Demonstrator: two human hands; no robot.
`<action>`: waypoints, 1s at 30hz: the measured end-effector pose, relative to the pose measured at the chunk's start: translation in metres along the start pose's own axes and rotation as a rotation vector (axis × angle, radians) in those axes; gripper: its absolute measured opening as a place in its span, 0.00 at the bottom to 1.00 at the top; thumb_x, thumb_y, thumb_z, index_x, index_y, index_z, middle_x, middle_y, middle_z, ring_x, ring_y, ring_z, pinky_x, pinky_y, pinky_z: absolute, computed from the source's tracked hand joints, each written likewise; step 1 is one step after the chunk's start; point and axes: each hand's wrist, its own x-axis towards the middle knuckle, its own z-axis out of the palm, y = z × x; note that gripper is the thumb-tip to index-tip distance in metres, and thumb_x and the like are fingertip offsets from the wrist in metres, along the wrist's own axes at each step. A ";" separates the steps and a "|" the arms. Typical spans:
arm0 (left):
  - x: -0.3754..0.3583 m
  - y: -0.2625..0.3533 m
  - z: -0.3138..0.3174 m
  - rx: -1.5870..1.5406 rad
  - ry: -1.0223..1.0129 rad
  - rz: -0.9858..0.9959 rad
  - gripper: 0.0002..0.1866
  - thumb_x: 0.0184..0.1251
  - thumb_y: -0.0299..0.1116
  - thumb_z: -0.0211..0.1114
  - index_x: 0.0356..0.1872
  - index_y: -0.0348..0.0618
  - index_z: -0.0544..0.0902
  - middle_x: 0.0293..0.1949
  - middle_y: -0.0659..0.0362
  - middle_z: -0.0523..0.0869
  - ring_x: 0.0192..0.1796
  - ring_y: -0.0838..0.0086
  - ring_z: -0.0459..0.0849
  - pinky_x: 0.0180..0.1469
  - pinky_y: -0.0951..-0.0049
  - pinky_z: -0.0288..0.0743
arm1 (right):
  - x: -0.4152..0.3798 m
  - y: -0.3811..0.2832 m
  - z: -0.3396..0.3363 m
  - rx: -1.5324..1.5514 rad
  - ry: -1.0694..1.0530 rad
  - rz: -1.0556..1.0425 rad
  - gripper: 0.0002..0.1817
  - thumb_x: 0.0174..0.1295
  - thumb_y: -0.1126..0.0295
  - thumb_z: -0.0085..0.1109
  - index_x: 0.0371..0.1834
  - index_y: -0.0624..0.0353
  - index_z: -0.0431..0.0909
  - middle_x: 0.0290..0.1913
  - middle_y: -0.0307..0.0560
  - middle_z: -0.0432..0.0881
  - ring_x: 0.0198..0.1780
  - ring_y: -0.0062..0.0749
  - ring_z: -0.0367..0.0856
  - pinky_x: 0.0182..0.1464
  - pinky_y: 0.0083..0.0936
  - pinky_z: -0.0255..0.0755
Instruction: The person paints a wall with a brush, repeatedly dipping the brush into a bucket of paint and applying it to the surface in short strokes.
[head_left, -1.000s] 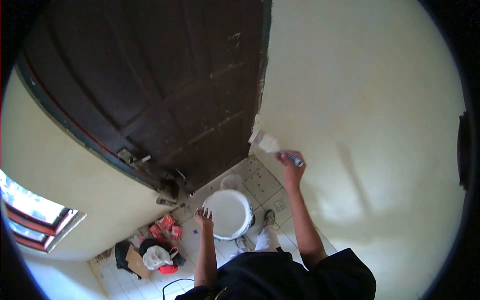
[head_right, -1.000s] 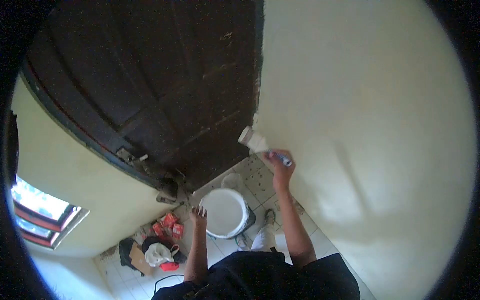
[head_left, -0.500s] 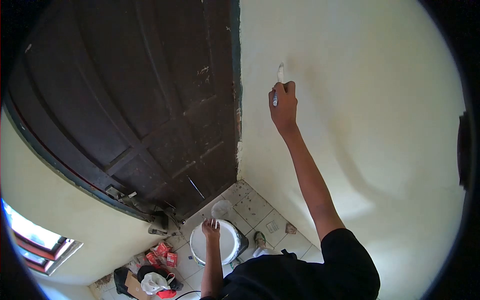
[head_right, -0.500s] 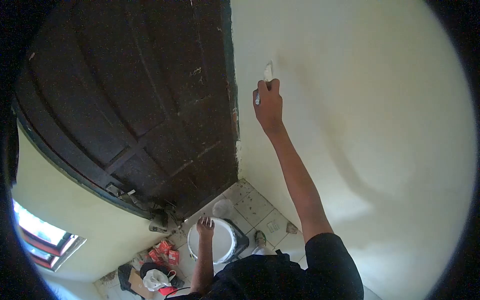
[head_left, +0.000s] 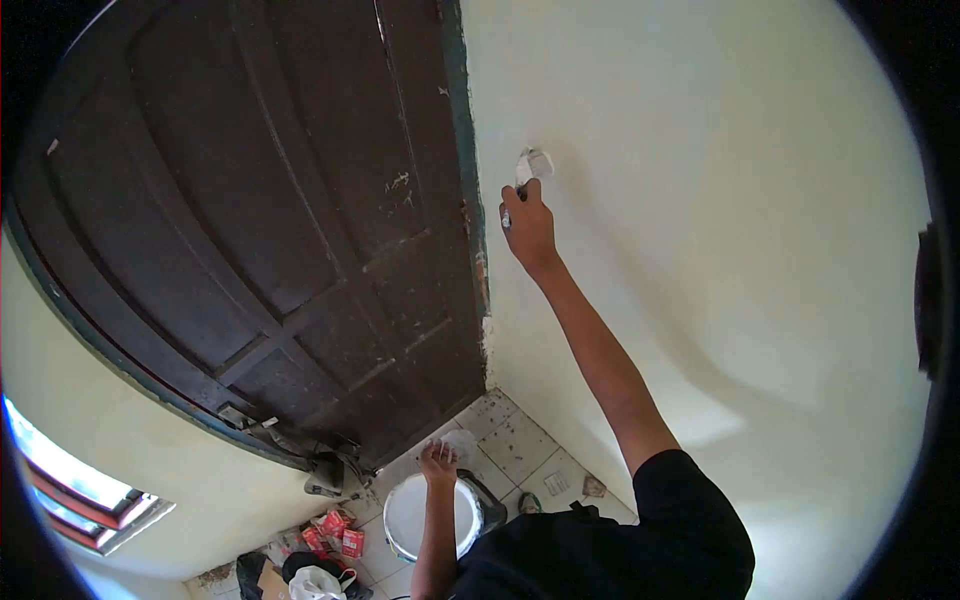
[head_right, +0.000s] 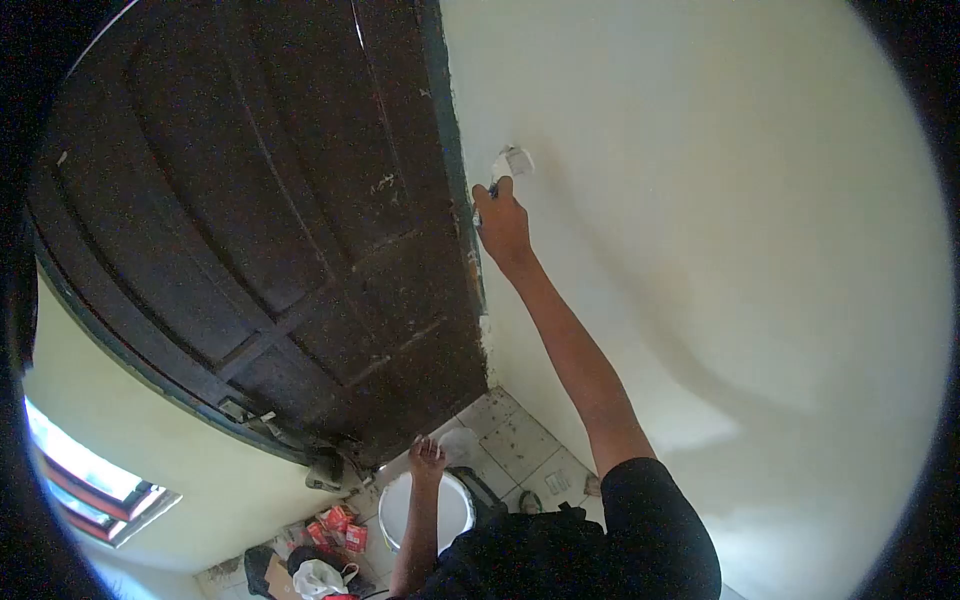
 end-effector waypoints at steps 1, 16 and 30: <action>-0.005 0.001 0.011 -0.005 -0.002 0.010 0.12 0.60 0.39 0.59 0.45 0.54 0.75 0.45 0.64 0.76 0.49 0.68 0.73 0.51 0.59 0.64 | 0.003 0.002 0.007 0.019 0.006 -0.007 0.12 0.50 0.79 0.57 0.39 0.58 0.70 0.36 0.56 0.66 0.30 0.52 0.78 0.29 0.42 0.75; -0.054 -0.001 0.141 0.019 -0.170 0.087 0.09 0.58 0.40 0.62 0.39 0.54 0.77 0.37 0.65 0.78 0.40 0.72 0.74 0.44 0.63 0.67 | 0.013 -0.002 -0.028 0.109 0.086 0.057 0.12 0.50 0.79 0.60 0.37 0.59 0.72 0.38 0.56 0.66 0.33 0.53 0.77 0.32 0.41 0.75; -0.043 0.026 0.140 0.046 -0.367 -0.038 0.06 0.61 0.36 0.61 0.38 0.54 0.75 0.37 0.66 0.79 0.41 0.73 0.76 0.47 0.65 0.67 | 0.039 -0.025 0.016 -0.114 -0.043 -0.079 0.11 0.51 0.78 0.59 0.39 0.59 0.73 0.38 0.53 0.69 0.33 0.49 0.79 0.32 0.39 0.77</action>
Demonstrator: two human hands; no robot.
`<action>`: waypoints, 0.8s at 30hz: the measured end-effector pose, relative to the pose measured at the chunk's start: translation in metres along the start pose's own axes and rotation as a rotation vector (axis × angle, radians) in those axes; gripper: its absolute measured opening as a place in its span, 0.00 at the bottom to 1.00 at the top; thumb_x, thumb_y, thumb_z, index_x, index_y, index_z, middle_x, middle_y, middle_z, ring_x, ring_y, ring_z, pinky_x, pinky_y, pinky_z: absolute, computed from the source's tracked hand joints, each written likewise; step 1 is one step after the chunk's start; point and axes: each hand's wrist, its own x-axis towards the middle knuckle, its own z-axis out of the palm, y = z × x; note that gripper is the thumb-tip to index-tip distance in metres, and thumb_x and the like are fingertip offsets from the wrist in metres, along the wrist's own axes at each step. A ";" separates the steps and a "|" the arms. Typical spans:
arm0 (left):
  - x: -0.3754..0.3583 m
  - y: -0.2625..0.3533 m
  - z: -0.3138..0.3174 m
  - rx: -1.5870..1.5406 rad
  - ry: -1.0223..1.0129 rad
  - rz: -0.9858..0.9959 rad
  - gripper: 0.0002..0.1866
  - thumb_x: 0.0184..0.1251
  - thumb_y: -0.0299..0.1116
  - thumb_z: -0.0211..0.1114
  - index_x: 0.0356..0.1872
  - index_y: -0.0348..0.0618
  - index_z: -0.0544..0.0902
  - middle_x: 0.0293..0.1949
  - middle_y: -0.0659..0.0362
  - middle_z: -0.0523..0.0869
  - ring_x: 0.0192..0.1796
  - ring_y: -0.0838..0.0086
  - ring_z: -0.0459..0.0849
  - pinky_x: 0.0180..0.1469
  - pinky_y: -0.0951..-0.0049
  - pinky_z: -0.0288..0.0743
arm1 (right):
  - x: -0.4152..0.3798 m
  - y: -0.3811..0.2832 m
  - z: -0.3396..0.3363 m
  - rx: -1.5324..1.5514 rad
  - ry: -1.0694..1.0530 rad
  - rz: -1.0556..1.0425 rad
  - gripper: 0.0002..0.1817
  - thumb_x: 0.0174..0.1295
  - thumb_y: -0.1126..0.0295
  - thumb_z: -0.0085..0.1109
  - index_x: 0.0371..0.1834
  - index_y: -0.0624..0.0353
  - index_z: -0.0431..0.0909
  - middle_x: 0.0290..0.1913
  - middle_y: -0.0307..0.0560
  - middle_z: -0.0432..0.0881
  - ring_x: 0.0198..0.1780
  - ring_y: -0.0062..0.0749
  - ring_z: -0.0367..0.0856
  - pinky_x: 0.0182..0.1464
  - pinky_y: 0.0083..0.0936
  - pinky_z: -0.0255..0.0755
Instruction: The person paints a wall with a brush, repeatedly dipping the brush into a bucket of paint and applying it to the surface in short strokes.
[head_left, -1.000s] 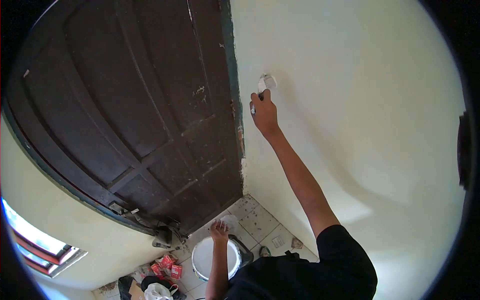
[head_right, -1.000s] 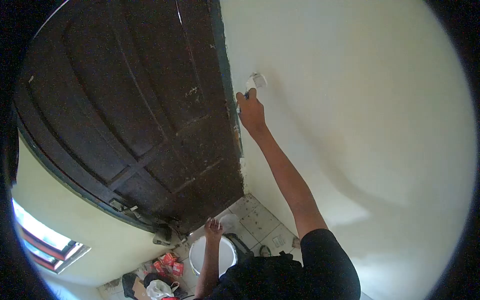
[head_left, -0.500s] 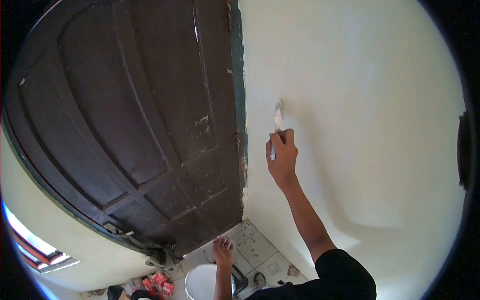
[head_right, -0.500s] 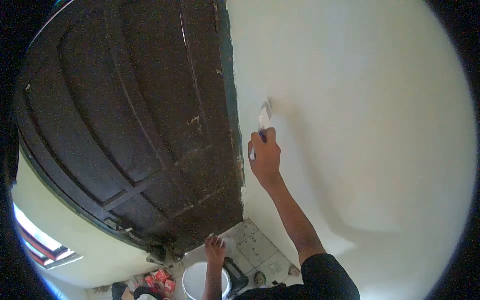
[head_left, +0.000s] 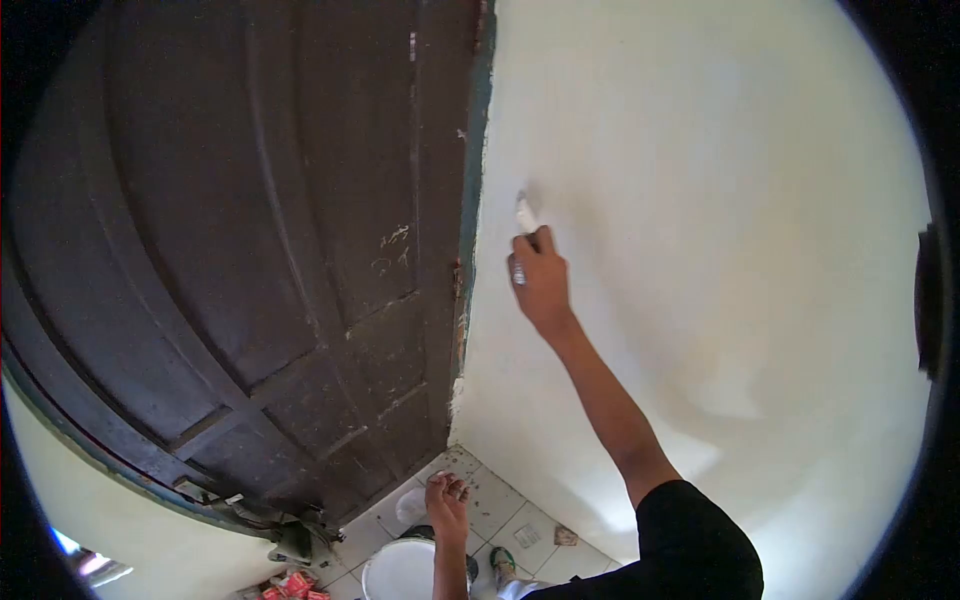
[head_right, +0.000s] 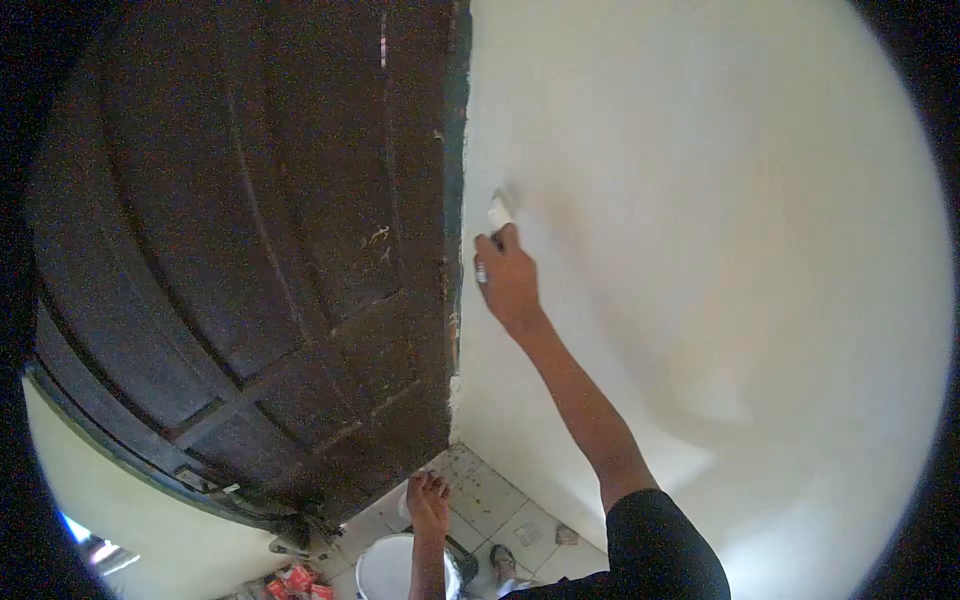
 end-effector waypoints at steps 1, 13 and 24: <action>0.000 0.003 -0.003 -0.013 -0.010 -0.009 0.06 0.61 0.35 0.60 0.38 0.54 0.75 0.36 0.66 0.79 0.41 0.73 0.76 0.47 0.65 0.67 | 0.001 -0.005 -0.009 -0.040 0.024 -0.009 0.11 0.52 0.77 0.58 0.39 0.58 0.73 0.38 0.53 0.69 0.33 0.48 0.79 0.32 0.39 0.77; -0.013 0.036 -0.017 -0.051 0.029 0.006 0.05 0.60 0.36 0.60 0.35 0.55 0.74 0.34 0.66 0.78 0.39 0.75 0.76 0.45 0.66 0.68 | 0.007 -0.016 0.031 -0.293 -0.236 -0.115 0.15 0.49 0.77 0.58 0.41 0.55 0.72 0.40 0.54 0.69 0.31 0.48 0.80 0.32 0.39 0.77; -0.029 0.051 -0.027 -0.064 0.056 -0.030 0.05 0.59 0.35 0.59 0.36 0.54 0.74 0.35 0.66 0.77 0.39 0.74 0.75 0.46 0.67 0.66 | 0.002 0.010 0.073 -0.311 -0.434 -0.249 0.20 0.50 0.77 0.56 0.49 0.56 0.73 0.44 0.58 0.70 0.34 0.46 0.82 0.32 0.38 0.79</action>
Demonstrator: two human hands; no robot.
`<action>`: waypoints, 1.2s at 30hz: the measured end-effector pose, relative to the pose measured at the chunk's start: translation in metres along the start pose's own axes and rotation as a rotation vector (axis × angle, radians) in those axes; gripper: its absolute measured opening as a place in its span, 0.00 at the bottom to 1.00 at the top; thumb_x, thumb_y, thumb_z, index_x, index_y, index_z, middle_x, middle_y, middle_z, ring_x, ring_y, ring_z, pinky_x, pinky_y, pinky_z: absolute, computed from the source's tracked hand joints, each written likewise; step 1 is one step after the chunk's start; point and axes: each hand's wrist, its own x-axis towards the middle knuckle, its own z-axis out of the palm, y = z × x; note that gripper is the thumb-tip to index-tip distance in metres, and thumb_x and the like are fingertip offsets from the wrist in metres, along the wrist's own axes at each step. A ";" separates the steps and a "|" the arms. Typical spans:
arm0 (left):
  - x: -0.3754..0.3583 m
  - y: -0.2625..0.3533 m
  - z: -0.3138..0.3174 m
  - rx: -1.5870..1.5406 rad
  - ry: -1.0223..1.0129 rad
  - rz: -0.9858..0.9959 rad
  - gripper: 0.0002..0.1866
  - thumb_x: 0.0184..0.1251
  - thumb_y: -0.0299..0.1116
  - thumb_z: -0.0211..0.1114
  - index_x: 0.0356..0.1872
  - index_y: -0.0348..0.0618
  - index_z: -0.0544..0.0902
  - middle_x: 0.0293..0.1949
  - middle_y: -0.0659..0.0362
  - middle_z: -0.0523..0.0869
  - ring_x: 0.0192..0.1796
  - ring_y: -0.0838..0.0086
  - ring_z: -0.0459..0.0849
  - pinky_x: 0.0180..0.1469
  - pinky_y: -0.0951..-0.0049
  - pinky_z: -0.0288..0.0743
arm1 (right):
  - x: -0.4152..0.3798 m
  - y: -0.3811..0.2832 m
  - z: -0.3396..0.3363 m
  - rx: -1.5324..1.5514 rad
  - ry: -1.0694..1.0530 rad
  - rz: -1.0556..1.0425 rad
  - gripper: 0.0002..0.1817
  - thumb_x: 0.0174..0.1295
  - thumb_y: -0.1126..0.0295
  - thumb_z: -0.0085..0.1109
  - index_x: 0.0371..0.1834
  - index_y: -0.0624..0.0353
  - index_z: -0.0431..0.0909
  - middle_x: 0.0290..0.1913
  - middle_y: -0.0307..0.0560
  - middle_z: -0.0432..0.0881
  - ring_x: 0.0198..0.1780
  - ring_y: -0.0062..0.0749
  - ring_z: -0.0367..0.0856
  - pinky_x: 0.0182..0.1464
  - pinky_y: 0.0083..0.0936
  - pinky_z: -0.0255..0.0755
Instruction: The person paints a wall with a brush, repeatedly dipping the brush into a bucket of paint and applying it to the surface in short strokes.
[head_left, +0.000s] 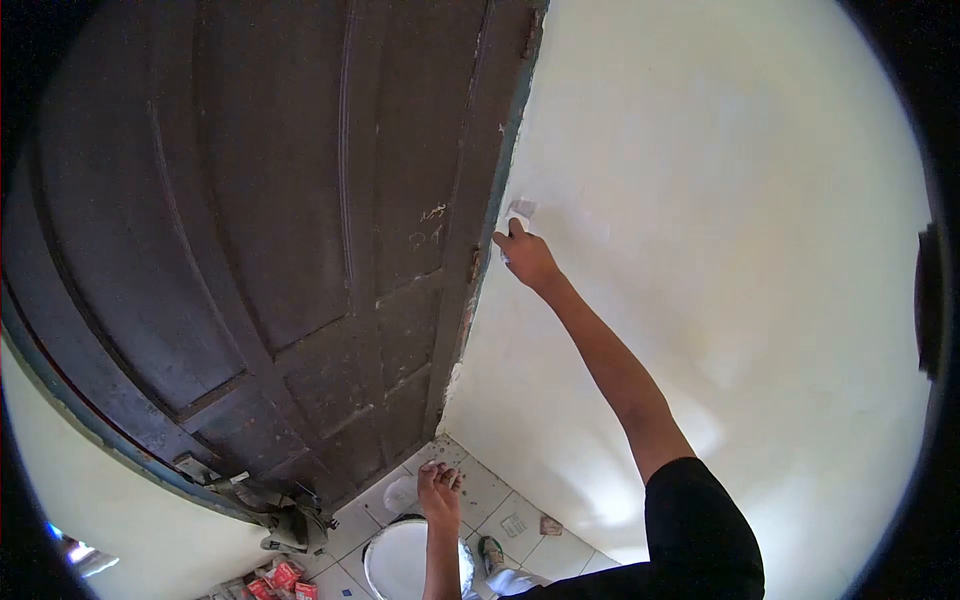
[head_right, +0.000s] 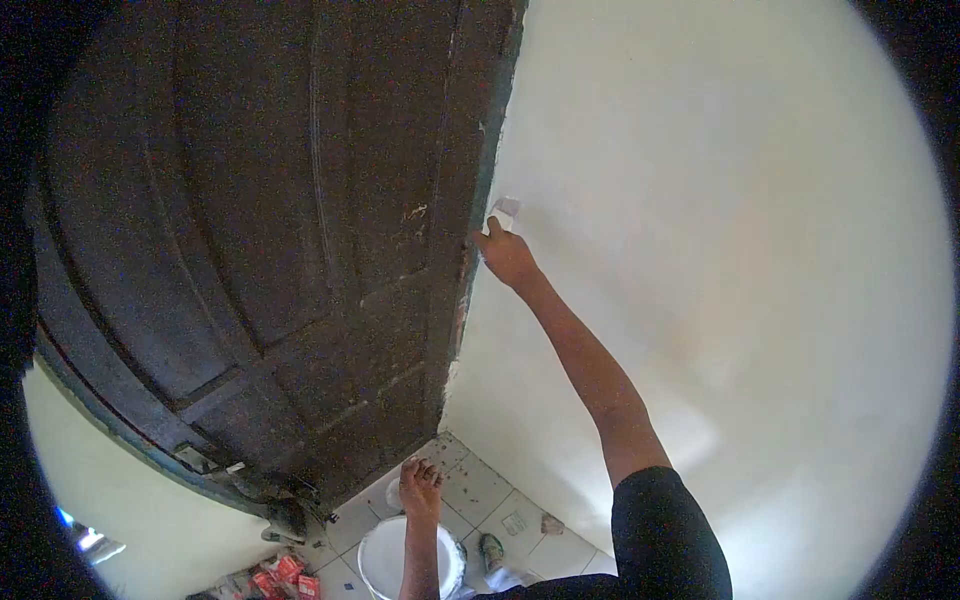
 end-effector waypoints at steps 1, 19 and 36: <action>-0.001 0.001 -0.001 0.001 -0.003 0.002 0.05 0.59 0.35 0.59 0.36 0.54 0.74 0.35 0.66 0.77 0.39 0.74 0.75 0.46 0.67 0.66 | -0.001 -0.005 -0.005 0.004 0.006 0.004 0.19 0.49 0.77 0.56 0.48 0.56 0.73 0.44 0.57 0.69 0.34 0.46 0.82 0.32 0.38 0.79; -0.001 0.005 -0.021 -0.007 -0.027 -0.009 0.06 0.58 0.36 0.60 0.36 0.55 0.75 0.34 0.68 0.77 0.39 0.75 0.74 0.45 0.66 0.65 | -0.020 -0.028 0.062 0.175 -0.052 0.053 0.25 0.46 0.78 0.59 0.52 0.54 0.73 0.44 0.60 0.71 0.35 0.50 0.82 0.36 0.40 0.79; -0.003 -0.019 0.000 -0.011 -0.085 -0.061 0.05 0.58 0.36 0.61 0.34 0.55 0.74 0.33 0.67 0.76 0.38 0.75 0.73 0.45 0.66 0.66 | -0.003 0.010 -0.057 -0.309 0.035 -0.228 0.07 0.47 0.72 0.60 0.30 0.57 0.76 0.37 0.49 0.72 0.30 0.38 0.81 0.29 0.29 0.78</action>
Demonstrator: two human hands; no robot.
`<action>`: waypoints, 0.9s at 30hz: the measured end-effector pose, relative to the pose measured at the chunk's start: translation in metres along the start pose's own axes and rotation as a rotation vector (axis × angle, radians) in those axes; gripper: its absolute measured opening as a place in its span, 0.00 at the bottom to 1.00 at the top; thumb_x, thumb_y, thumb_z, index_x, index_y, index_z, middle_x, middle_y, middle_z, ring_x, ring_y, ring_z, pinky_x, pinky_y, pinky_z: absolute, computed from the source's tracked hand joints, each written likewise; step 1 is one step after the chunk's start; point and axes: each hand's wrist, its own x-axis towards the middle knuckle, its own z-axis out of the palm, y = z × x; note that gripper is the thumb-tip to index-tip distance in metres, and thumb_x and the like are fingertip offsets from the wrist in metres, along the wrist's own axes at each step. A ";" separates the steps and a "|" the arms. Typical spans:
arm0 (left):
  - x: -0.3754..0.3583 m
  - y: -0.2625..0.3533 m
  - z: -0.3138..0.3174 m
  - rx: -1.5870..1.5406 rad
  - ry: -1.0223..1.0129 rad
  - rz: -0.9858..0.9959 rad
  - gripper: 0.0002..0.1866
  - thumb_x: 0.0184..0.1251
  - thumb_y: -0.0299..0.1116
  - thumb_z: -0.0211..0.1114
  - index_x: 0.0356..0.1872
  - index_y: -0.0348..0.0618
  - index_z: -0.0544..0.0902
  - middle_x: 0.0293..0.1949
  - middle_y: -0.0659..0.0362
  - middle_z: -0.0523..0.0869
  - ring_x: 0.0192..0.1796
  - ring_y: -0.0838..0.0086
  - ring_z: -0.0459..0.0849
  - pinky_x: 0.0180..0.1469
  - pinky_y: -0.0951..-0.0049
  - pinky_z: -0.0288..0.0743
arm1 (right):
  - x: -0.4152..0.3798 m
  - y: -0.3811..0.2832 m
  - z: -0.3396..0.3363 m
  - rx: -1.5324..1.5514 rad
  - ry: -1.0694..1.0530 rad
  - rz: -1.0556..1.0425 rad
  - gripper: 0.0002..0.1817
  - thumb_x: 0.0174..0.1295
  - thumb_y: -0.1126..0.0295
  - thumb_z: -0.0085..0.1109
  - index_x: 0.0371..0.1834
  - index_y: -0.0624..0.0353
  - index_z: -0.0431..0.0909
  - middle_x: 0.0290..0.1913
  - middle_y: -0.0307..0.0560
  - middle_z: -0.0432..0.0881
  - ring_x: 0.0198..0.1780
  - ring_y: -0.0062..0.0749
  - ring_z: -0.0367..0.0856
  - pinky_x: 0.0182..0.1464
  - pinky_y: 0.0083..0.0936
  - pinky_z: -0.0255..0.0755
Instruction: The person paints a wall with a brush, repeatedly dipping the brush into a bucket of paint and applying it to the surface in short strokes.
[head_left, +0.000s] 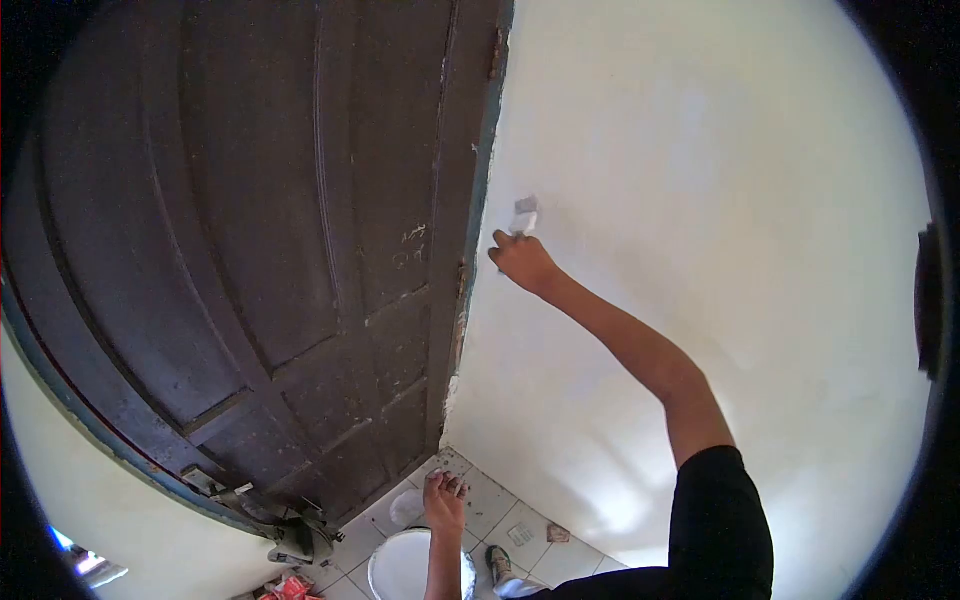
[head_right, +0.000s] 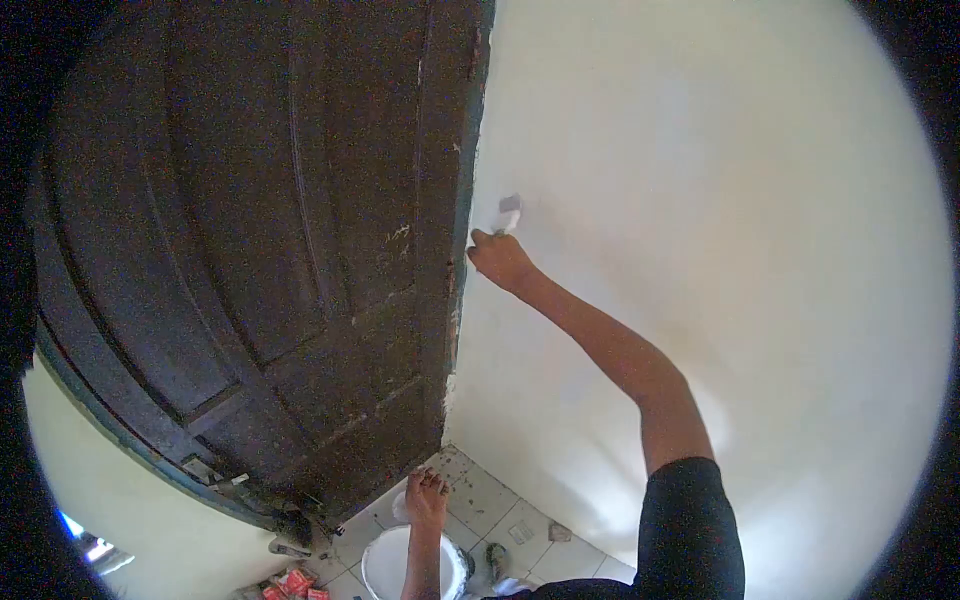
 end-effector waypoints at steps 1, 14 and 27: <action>-0.002 -0.001 0.000 0.002 0.004 0.001 0.05 0.58 0.36 0.61 0.34 0.55 0.74 0.33 0.67 0.76 0.38 0.75 0.73 0.45 0.66 0.66 | -0.010 0.001 -0.003 0.008 -0.084 -0.023 0.06 0.46 0.71 0.61 0.28 0.57 0.77 0.36 0.49 0.73 0.29 0.37 0.80 0.28 0.29 0.78; -0.005 -0.010 0.009 -0.014 0.013 -0.020 0.05 0.59 0.36 0.62 0.34 0.54 0.76 0.32 0.67 0.78 0.35 0.74 0.74 0.44 0.68 0.66 | -0.070 -0.004 -0.089 0.064 -0.155 0.041 0.06 0.48 0.71 0.61 0.29 0.59 0.78 0.35 0.49 0.74 0.31 0.39 0.82 0.29 0.31 0.79; -0.012 -0.020 -0.003 0.018 0.009 0.006 0.04 0.59 0.35 0.60 0.34 0.53 0.75 0.32 0.67 0.77 0.37 0.74 0.75 0.44 0.67 0.67 | -0.091 -0.015 -0.069 0.273 -0.153 0.095 0.08 0.48 0.72 0.61 0.30 0.61 0.76 0.37 0.52 0.73 0.32 0.44 0.82 0.33 0.36 0.80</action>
